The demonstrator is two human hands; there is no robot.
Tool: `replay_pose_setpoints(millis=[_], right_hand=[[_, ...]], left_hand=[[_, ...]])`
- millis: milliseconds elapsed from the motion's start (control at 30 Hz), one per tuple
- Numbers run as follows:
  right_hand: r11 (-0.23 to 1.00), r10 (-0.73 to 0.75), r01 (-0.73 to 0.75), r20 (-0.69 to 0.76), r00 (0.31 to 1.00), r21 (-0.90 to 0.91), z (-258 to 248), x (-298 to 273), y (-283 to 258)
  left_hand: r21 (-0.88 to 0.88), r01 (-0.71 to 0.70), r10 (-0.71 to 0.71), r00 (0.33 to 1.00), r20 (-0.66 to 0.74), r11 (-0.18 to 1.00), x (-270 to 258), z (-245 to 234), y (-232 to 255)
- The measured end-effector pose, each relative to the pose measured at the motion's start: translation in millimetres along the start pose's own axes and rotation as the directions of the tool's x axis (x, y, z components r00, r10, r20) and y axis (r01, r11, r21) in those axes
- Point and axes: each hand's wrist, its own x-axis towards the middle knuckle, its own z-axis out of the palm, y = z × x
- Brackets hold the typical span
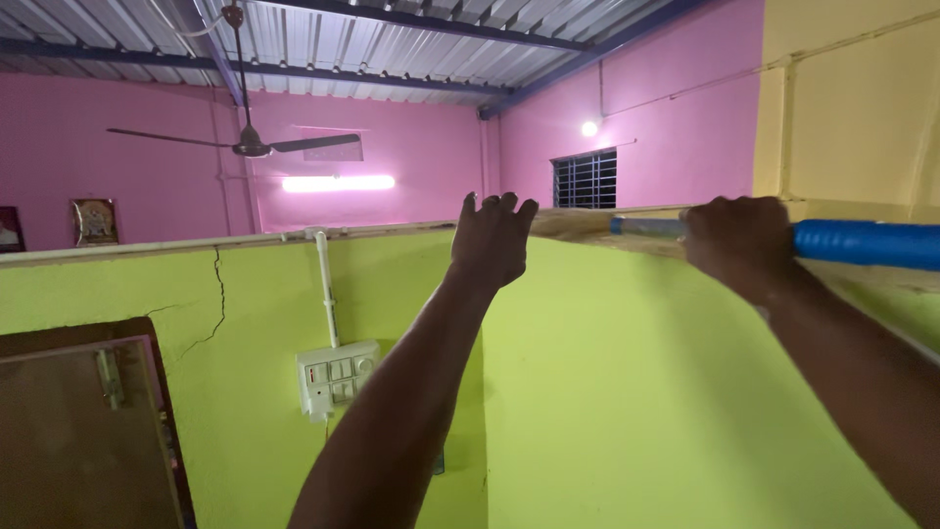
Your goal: The person uses a long-handled broom to sweep dust and debris from the upper sections of lime green walls and a wooden door. The task involves reaching high areas near the ceiling and sweeping down to the floor level.
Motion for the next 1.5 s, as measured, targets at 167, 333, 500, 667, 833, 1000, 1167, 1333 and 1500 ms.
replay_pose_setpoints(millis=[167,333,500,667,833,1000,1167,1333,1500], right_hand=[[0.994,0.076,-0.082,0.077,0.994,0.069,0.0,-6.6,4.8],[0.983,0.158,-0.143,0.131,0.979,-0.116,58.4,8.7,-8.1],[0.991,0.102,-0.075,0.266,0.959,-0.107,74.3,20.9,-38.4],[0.989,0.024,-0.065,0.291,0.957,0.133,33.7,29.5,-42.4],[0.986,0.128,-0.146,0.209,0.969,0.076,64.0,47.0,-33.2],[0.947,0.299,-0.267,0.182,0.937,-0.178,139.5,73.5,-38.9],[0.980,0.150,-0.109,0.263,0.953,-0.165,143.1,80.9,-68.0],[1.000,0.024,-0.024,0.215,0.976,-0.003,119.2,87.1,-57.2],[0.989,0.133,-0.142,0.166,0.977,0.041,149.1,89.3,-30.3]], left_hand=[[0.033,-0.033,0.036,0.995,-0.094,0.999,2.6,12.8,6.1],[0.072,-0.026,0.019,0.996,0.087,0.997,-13.0,8.0,-5.5],[0.106,-0.025,0.015,0.996,0.091,0.994,-25.3,3.2,-24.6],[0.136,0.010,-0.042,0.971,0.237,0.991,-25.7,4.8,-28.4],[0.187,-0.036,-0.011,0.970,0.244,0.982,-39.4,8.1,-34.4],[0.197,-0.045,-0.004,0.971,0.239,0.979,-56.5,-1.5,-47.9],[0.203,-0.018,-0.049,0.946,0.320,0.979,-61.2,-7.9,-52.3],[0.181,-0.013,-0.037,0.963,0.267,0.983,-49.3,4.1,-43.7],[0.168,-0.026,-0.017,0.968,0.249,0.985,-35.7,5.7,-35.3]])
